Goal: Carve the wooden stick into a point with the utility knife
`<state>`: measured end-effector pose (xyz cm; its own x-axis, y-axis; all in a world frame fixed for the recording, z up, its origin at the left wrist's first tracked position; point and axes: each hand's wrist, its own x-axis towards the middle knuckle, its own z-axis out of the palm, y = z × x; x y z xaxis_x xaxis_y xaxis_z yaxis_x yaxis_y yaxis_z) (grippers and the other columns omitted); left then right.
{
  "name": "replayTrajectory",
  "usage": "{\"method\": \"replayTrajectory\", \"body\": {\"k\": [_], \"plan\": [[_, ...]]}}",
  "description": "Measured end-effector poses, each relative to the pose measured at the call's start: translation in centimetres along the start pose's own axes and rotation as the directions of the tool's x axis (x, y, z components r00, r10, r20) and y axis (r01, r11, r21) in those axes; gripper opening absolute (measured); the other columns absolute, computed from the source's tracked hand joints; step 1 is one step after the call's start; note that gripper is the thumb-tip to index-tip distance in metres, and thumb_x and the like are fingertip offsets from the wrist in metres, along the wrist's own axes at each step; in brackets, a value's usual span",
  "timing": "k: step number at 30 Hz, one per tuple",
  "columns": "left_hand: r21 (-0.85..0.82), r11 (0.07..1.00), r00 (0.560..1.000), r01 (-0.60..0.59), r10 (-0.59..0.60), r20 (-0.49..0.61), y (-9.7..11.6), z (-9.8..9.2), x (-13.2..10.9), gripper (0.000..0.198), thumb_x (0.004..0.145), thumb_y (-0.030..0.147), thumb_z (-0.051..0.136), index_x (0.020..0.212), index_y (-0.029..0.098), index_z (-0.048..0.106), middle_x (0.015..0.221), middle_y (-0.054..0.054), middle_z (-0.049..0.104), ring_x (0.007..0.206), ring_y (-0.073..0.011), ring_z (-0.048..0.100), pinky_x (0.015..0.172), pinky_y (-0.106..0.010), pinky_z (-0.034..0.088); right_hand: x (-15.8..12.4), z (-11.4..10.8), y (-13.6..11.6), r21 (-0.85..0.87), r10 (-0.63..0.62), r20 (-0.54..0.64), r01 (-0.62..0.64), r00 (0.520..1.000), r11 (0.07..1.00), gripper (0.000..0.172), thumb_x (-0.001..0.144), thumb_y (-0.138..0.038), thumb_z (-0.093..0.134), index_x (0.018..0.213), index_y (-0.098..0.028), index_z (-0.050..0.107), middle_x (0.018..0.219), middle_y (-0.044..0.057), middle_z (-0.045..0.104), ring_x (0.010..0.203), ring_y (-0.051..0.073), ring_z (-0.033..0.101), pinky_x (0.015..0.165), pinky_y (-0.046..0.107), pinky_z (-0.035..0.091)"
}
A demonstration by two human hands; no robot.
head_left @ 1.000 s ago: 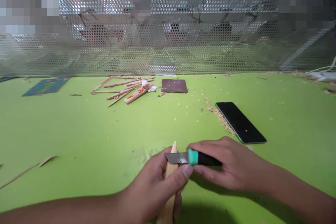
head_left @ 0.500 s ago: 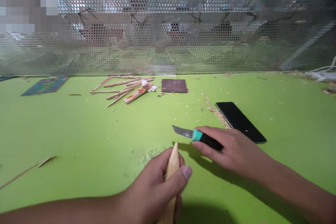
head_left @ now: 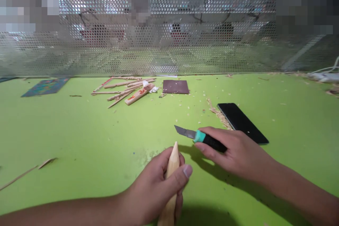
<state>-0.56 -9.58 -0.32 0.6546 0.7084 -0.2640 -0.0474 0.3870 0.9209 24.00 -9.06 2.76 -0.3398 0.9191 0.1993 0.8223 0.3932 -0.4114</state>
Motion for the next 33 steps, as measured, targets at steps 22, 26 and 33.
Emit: {"method": "replayTrajectory", "body": {"k": [22, 26, 33], "plan": [[-0.076, 0.995, 0.996, 0.064, -0.058, 0.075, 0.5, -0.1, 0.3, 0.046, 0.095, 0.058, 0.077, 0.097, 0.021, 0.049, 0.058, 0.011, 0.054, 0.043, -0.0060, 0.053, 0.044, -0.015, 0.045, -0.2, -0.1, 0.2, 0.029, -0.007, 0.065, 0.005, 0.998, 1.000, 0.044, 0.110, -0.059, 0.047, 0.101, -0.023, 0.069, 0.076, 0.003, 0.074, 0.063, 0.019, 0.066, 0.059, 0.030, 0.042], [-0.079, 0.995, 0.996, 0.064, -0.059, 0.064, 0.5, -0.2, 0.5, 0.044, 0.092, 0.052, 0.081, 0.096, 0.020, 0.051, 0.062, 0.009, 0.057, 0.044, -0.0063, 0.054, 0.044, -0.016, 0.045, -0.2, -0.2, 0.0, 0.072, -0.075, 0.190, 0.062, 0.979, 0.995, 0.046, 0.112, -0.058, 0.043, 0.094, -0.022, 0.066, 0.074, 0.002, 0.070, 0.062, 0.018, 0.062, 0.058, 0.030, 0.038], [-0.054, 0.998, 0.998, 0.019, -0.016, 0.060, 0.4, -0.2, 0.4, 0.039, 0.095, 0.050, 0.079, 0.095, 0.020, 0.053, 0.060, 0.009, 0.057, 0.042, -0.0077, 0.053, 0.043, -0.017, 0.039, -0.3, -0.3, -0.9, 0.098, -0.137, 0.323, 0.111, 0.936, 0.989, 0.035, 0.108, -0.048, 0.046, 0.092, -0.022, 0.063, 0.072, 0.000, 0.063, 0.061, 0.017, 0.057, 0.058, 0.031, 0.033]]}}
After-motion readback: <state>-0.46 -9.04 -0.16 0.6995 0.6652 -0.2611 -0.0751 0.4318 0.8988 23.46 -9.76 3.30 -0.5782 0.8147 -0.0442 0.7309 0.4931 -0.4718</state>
